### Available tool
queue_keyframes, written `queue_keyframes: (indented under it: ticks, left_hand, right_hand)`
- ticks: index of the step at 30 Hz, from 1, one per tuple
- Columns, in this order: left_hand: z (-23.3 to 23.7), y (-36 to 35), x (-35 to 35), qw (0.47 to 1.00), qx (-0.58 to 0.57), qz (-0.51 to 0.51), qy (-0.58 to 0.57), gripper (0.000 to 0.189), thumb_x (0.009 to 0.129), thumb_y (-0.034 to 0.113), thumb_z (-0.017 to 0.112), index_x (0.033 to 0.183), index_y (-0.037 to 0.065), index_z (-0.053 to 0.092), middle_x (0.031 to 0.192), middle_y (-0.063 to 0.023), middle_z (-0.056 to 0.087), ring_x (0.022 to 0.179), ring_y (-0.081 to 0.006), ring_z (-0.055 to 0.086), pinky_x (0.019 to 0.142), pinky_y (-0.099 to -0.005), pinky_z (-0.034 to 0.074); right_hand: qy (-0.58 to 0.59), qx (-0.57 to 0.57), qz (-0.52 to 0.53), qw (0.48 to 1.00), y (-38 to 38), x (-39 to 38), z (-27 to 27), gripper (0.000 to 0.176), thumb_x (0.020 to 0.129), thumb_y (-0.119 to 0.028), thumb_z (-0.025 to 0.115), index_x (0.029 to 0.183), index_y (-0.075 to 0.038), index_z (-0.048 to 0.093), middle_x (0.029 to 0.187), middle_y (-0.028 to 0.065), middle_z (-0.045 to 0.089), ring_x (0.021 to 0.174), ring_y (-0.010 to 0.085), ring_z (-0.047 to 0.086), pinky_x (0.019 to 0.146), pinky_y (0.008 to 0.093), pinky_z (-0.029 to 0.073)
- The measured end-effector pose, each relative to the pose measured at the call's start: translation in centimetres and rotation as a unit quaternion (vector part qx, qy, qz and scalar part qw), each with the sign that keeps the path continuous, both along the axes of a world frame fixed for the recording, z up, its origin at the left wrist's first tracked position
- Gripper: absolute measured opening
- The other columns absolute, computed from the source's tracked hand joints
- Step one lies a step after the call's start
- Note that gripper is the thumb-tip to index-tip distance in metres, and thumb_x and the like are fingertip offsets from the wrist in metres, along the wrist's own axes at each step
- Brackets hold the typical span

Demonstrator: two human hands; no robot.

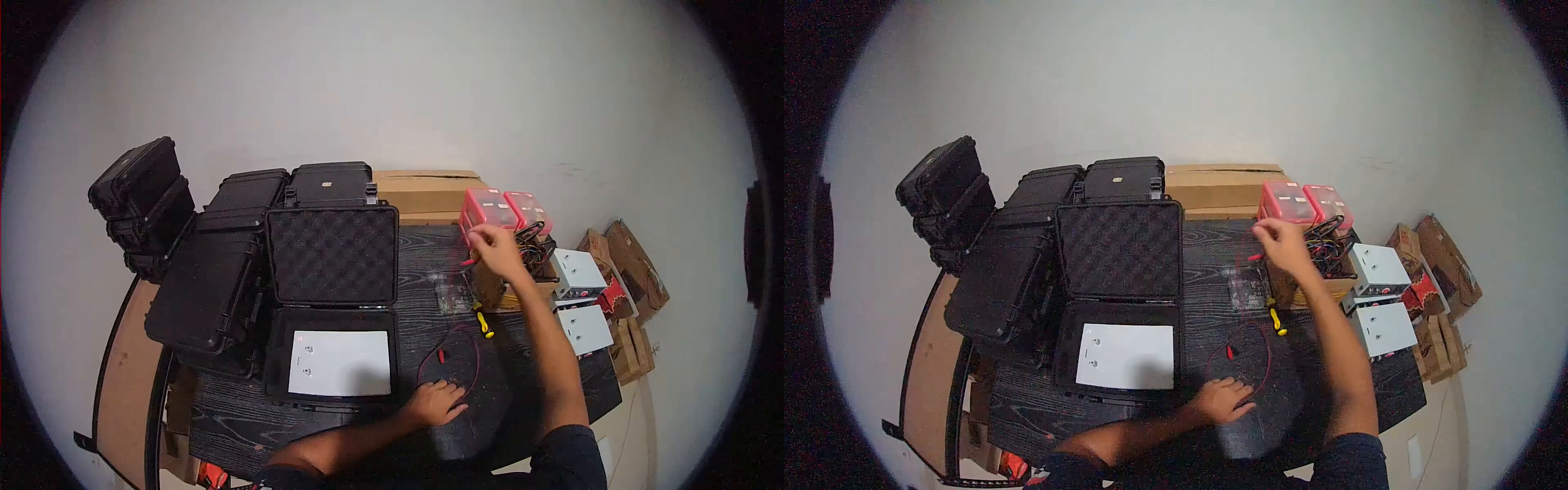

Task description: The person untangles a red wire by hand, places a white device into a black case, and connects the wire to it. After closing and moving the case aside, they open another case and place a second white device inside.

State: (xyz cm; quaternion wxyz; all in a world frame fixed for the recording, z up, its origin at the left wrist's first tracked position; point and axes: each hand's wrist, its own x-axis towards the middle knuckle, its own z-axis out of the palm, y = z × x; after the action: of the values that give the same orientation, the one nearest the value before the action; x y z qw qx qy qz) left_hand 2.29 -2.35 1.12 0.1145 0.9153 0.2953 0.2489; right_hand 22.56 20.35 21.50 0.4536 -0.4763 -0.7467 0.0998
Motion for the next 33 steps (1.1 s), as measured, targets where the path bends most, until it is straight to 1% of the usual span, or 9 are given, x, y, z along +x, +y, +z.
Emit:
queue_keyframes:
  ticks: [4,7,15,18,24,25,27,28,33]
  left_hand:
    - [-1.1,0.1,0.1,1.000,0.014,-0.010,-0.020,0.035,0.097,0.039,0.068,0.119,0.012,0.070,0.100,-0.0068,0.070,0.097,-0.0264,0.068,0.080,-0.0425,0.058]
    - [-2.2,0.2,0.1,0.999,0.033,-0.016,-0.009,0.034,0.096,0.036,0.068,0.122,0.014,0.071,0.100,-0.0051,0.069,0.096,-0.0245,0.067,0.082,-0.0414,0.056]
    - [-1.4,0.0,0.0,0.998,0.038,-0.012,0.039,0.034,0.091,0.029,0.069,0.123,0.016,0.071,0.101,-0.0032,0.067,0.100,-0.0226,0.064,0.087,-0.0417,0.050]
    - [-0.4,-0.1,-0.4,0.998,0.032,-0.013,0.045,0.034,0.090,0.028,0.069,0.121,0.016,0.071,0.104,-0.0036,0.065,0.104,-0.0238,0.062,0.087,-0.0415,0.048]
    - [0.8,-0.1,-0.4,0.998,0.017,0.036,0.051,0.033,0.086,0.025,0.071,0.117,0.015,0.067,0.107,-0.0044,0.059,0.107,-0.0252,0.056,0.086,-0.0438,0.043]
    - [1.3,-0.1,-0.5,0.996,0.023,0.055,0.070,0.032,0.086,0.026,0.072,0.115,0.015,0.066,0.107,-0.0039,0.059,0.106,-0.0240,0.057,0.084,-0.0426,0.042]
    - [1.5,-0.1,-0.5,0.993,0.029,0.073,0.090,0.032,0.085,0.028,0.072,0.114,0.015,0.066,0.107,-0.0034,0.059,0.105,-0.0229,0.057,0.082,-0.0413,0.042]
    - [1.4,-0.1,-0.5,0.993,0.031,0.074,0.082,0.032,0.085,0.027,0.073,0.113,0.014,0.066,0.107,-0.0036,0.058,0.104,-0.0230,0.057,0.082,-0.0419,0.041]
    - [0.3,0.5,-0.3,0.995,0.033,0.069,0.060,0.031,0.082,0.025,0.074,0.109,0.013,0.066,0.106,-0.0059,0.058,0.103,-0.0266,0.058,0.084,-0.0456,0.043]
  right_hand:
    - [0.018,-0.170,0.035,0.985,1.9,-3.5,-4.0,0.023,0.098,-0.021,0.072,0.108,0.000,0.077,0.081,0.0106,0.076,0.066,0.0175,0.070,0.065,0.0357,0.055]
    - [0.029,-0.195,0.046,0.979,5.1,-5.6,-9.1,0.023,0.095,-0.021,0.074,0.106,-0.002,0.079,0.082,0.0143,0.076,0.067,0.0206,0.071,0.067,0.0375,0.056]
    - [0.006,-0.166,0.087,0.982,6.8,-9.1,-14.8,0.032,0.095,-0.014,0.072,0.124,-0.002,0.073,0.104,0.0181,0.078,0.087,0.0249,0.075,0.083,0.0378,0.058]
    - [-0.003,-0.048,0.088,0.995,5.0,-9.0,-14.7,0.029,0.096,-0.013,0.071,0.122,-0.002,0.074,0.099,0.0154,0.078,0.081,0.0209,0.072,0.079,0.0365,0.057]
    - [-0.047,-0.143,0.124,0.981,-5.2,-5.9,-10.0,0.017,0.097,-0.014,0.070,0.107,0.000,0.072,0.091,0.0164,0.075,0.073,0.0189,0.069,0.067,0.0369,0.054]
    - [-0.072,-0.171,0.107,0.977,-7.0,-5.3,-9.6,0.016,0.095,-0.012,0.069,0.105,0.000,0.072,0.093,0.0180,0.074,0.078,0.0250,0.071,0.071,0.0394,0.055]
    - [-0.085,-0.063,0.116,0.988,-8.5,-3.1,-12.5,0.011,0.097,-0.010,0.068,0.100,-0.001,0.072,0.083,0.0114,0.071,0.070,0.0195,0.066,0.066,0.0342,0.052]
    - [-0.114,-0.080,0.084,0.987,-9.7,-2.3,-12.7,0.015,0.093,-0.006,0.068,0.107,-0.001,0.071,0.093,0.0144,0.073,0.080,0.0296,0.071,0.073,0.0391,0.056]
    - [-0.154,0.030,0.070,0.985,-10.0,-0.4,-16.6,0.025,0.090,-0.002,0.067,0.115,-0.003,0.069,0.104,0.0160,0.074,0.096,0.0374,0.071,0.085,0.0437,0.057]
